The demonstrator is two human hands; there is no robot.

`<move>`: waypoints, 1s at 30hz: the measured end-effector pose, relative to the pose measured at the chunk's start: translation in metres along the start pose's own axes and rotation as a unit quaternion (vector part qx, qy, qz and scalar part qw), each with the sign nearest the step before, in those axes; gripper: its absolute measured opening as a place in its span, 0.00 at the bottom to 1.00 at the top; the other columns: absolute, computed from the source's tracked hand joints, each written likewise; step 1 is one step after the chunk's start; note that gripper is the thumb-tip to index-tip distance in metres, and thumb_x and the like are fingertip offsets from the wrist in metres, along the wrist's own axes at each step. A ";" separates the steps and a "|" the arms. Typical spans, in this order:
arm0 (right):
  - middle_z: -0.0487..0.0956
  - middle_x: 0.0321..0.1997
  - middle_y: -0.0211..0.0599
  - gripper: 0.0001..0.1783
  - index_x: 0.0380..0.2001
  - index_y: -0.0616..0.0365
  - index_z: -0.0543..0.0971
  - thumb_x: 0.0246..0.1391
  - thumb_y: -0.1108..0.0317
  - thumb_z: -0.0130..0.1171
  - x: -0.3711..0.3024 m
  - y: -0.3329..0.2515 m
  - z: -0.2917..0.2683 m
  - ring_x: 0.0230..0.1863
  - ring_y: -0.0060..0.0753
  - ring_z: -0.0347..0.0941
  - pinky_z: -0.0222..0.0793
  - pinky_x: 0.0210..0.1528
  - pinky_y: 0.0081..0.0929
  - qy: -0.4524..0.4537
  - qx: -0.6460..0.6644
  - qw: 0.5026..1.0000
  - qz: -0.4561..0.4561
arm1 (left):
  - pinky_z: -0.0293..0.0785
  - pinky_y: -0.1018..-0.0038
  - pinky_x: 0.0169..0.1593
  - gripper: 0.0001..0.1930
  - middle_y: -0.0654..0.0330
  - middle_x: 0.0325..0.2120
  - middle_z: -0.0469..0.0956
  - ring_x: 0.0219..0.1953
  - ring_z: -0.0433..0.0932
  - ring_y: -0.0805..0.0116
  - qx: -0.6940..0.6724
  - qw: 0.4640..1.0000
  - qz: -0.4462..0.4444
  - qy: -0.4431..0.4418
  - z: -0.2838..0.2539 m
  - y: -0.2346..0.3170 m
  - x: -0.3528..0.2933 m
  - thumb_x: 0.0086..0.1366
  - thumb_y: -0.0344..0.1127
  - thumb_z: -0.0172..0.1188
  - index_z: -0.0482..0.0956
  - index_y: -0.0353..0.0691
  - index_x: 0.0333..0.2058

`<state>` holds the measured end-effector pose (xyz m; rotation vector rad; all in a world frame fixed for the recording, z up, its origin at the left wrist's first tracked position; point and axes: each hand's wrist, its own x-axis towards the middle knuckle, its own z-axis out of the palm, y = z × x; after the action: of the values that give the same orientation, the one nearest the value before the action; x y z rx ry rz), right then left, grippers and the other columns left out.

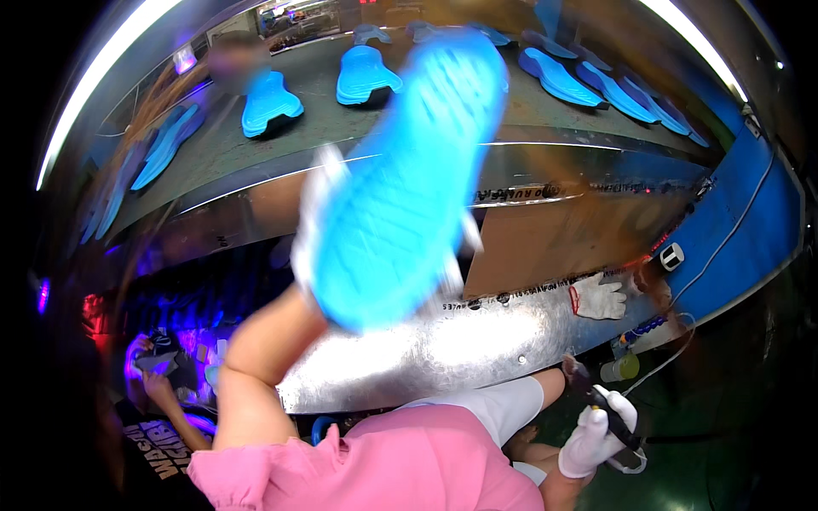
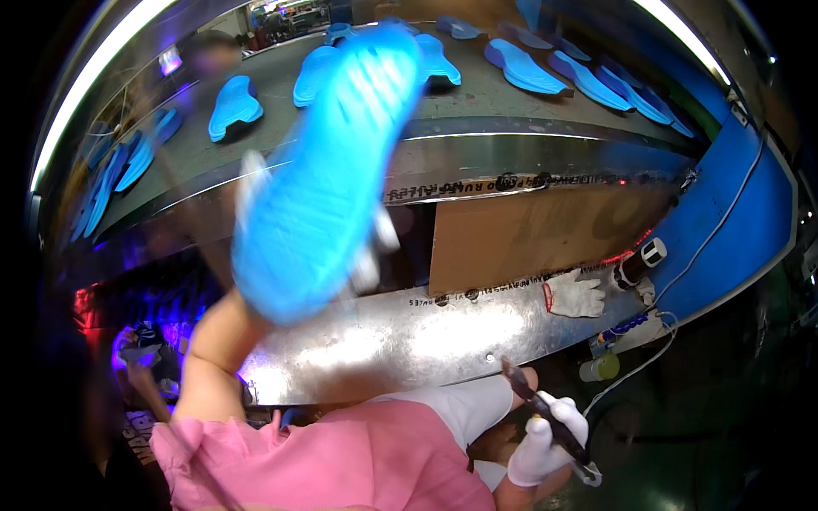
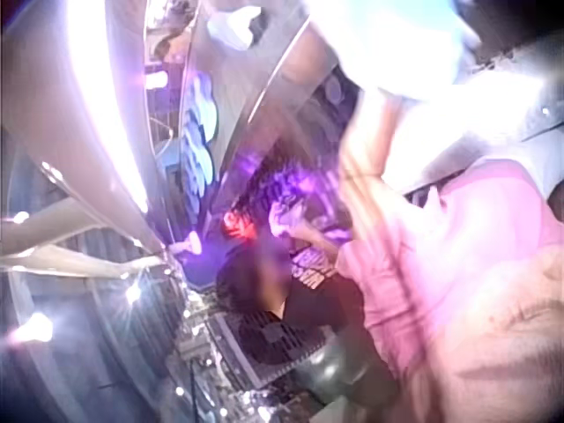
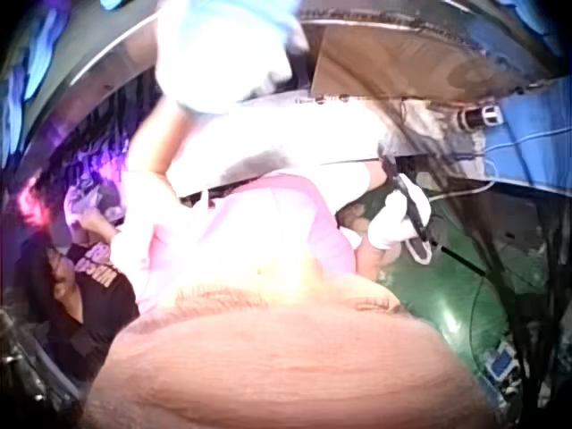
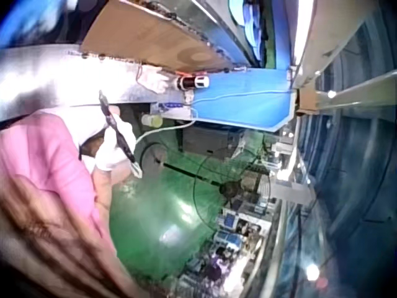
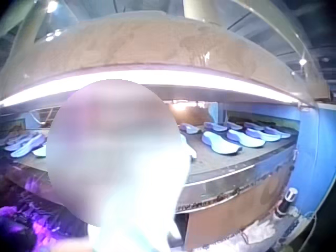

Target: The person applies adhesive across shoe soles using a brush applicator tool and places the finished soles onto a conveyor belt.

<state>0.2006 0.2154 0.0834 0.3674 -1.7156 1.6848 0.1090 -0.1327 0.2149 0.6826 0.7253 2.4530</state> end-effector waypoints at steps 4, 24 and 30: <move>0.77 0.34 0.46 0.19 0.41 0.64 0.72 0.51 0.66 0.66 0.001 -0.011 0.014 0.32 0.32 0.72 0.70 0.37 0.24 -0.044 0.070 0.993 0.087 | 0.72 0.48 0.50 0.38 0.36 0.53 0.69 0.46 0.75 0.41 0.180 0.942 0.232 0.161 0.011 0.124 0.002 0.60 0.58 0.44 0.58 0.42 0.64; 0.80 0.38 0.44 0.15 0.40 0.66 0.75 0.50 0.71 0.65 0.002 0.016 0.017 0.35 0.30 0.77 0.73 0.42 0.25 -0.073 0.017 0.987 0.141 | 0.80 0.68 0.47 0.11 0.57 0.32 0.77 0.41 0.80 0.66 0.639 0.360 0.299 0.611 -0.021 0.247 -0.210 0.59 0.30 0.64 0.75 0.33 0.38; 0.79 0.37 0.42 0.20 0.46 0.66 0.72 0.59 0.61 0.61 -0.002 0.025 0.014 0.18 0.15 0.67 0.64 0.22 0.11 0.037 0.051 0.985 0.162 | 0.77 0.65 0.49 0.06 0.53 0.35 0.77 0.40 0.79 0.59 0.784 0.185 0.470 0.360 0.011 0.070 -0.096 0.60 0.23 0.62 0.77 0.31 0.37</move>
<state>0.1820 0.2049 0.0644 0.0695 -1.7078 1.9971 0.1661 -0.2355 0.2347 -0.0888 -1.6337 -0.3667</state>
